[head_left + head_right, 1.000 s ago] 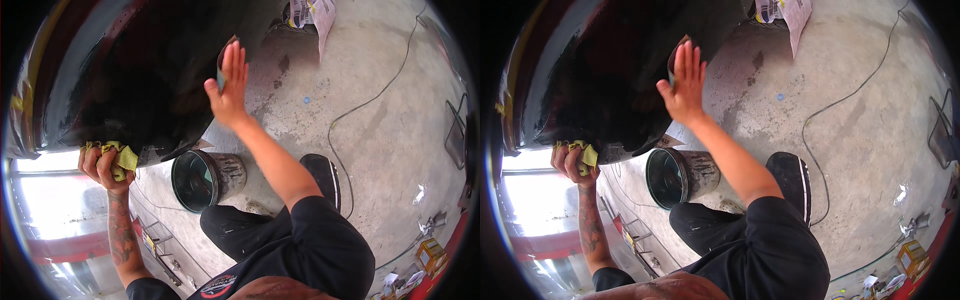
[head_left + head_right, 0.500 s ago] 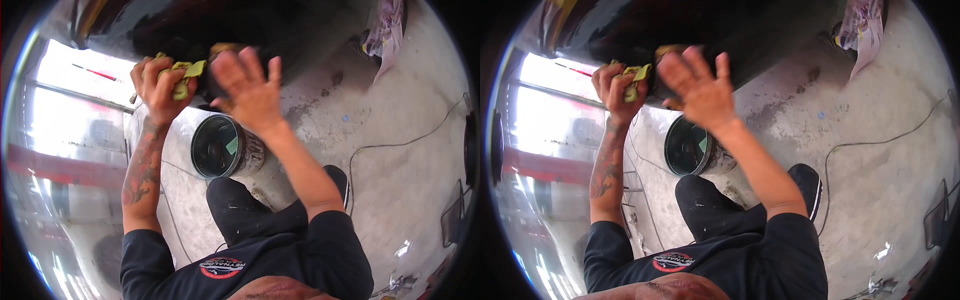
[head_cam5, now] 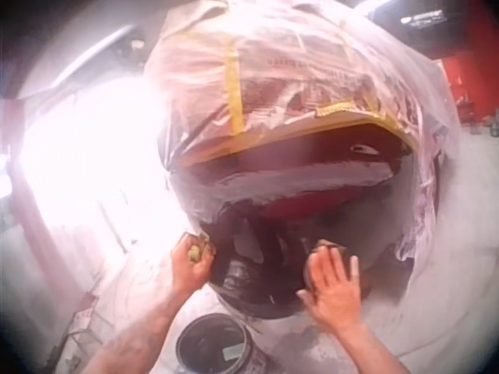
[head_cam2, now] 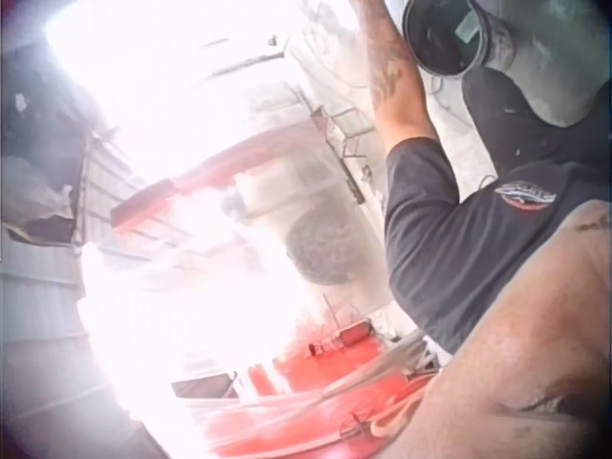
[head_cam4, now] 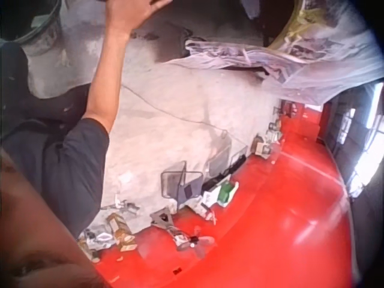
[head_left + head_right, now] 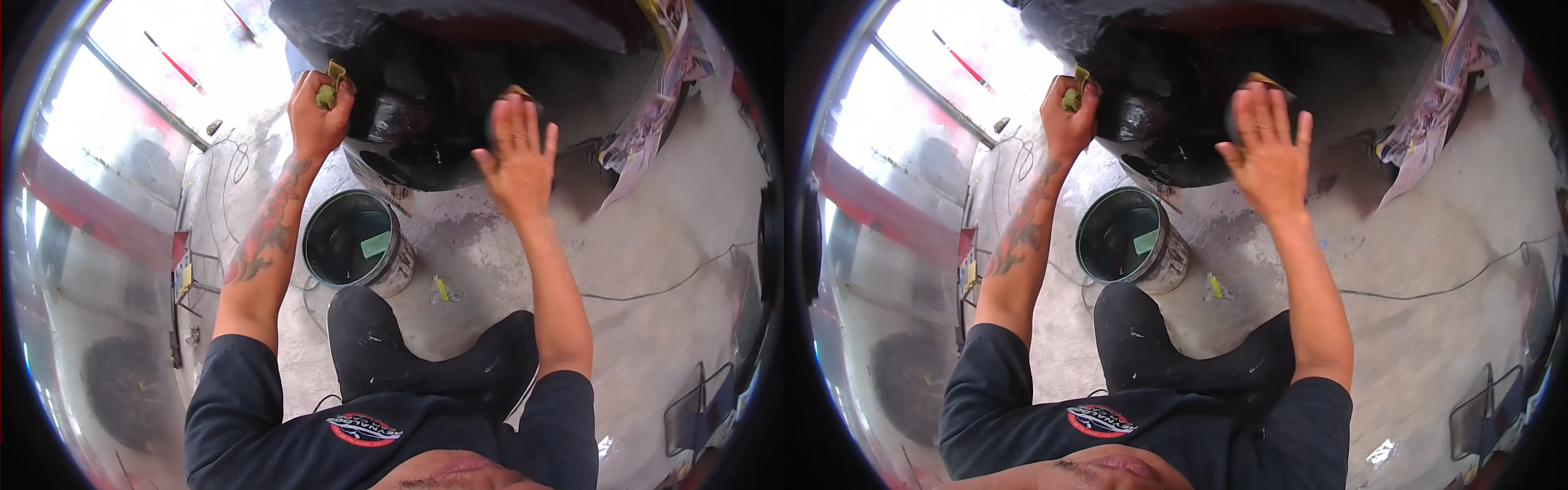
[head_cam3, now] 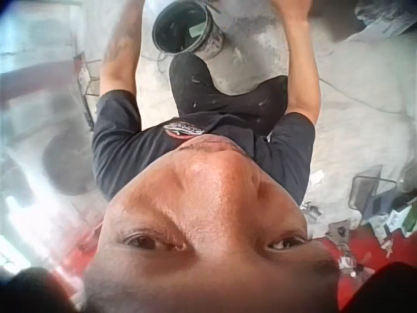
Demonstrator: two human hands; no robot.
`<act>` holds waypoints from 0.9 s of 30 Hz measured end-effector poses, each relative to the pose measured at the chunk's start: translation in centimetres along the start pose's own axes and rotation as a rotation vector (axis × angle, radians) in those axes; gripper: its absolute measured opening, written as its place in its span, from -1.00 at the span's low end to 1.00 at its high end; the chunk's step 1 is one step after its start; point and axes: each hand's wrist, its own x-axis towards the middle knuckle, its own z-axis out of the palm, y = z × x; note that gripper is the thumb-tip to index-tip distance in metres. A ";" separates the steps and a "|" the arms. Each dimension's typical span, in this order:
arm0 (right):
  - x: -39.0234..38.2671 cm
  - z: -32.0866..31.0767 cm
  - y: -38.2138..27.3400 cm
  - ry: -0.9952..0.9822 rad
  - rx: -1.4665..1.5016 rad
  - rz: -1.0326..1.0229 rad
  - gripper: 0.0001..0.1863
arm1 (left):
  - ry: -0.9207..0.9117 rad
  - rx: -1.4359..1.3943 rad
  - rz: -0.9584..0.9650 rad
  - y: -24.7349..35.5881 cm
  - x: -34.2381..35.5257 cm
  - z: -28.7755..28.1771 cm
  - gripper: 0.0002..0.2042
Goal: The person dips a sanding block and a cloth into a bucket of water and then sands a black car panel, repeatedly applying water and wiping the surface with the cloth to refine the finish.
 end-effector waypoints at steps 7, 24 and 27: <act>2.1 0.1 -3.7 -0.080 -0.076 -0.148 -0.07 | 0.032 0.106 -0.337 -2.0 0.7 0.7 -0.68; 6.1 -3.6 -2.6 -0.223 -0.223 -0.555 -0.21 | -0.217 -0.037 -0.566 -4.7 1.9 -2.0 -0.63; 5.1 -4.1 1.1 -0.211 -0.281 -0.508 -0.14 | -0.175 0.062 -0.512 -4.2 1.8 -1.7 -0.62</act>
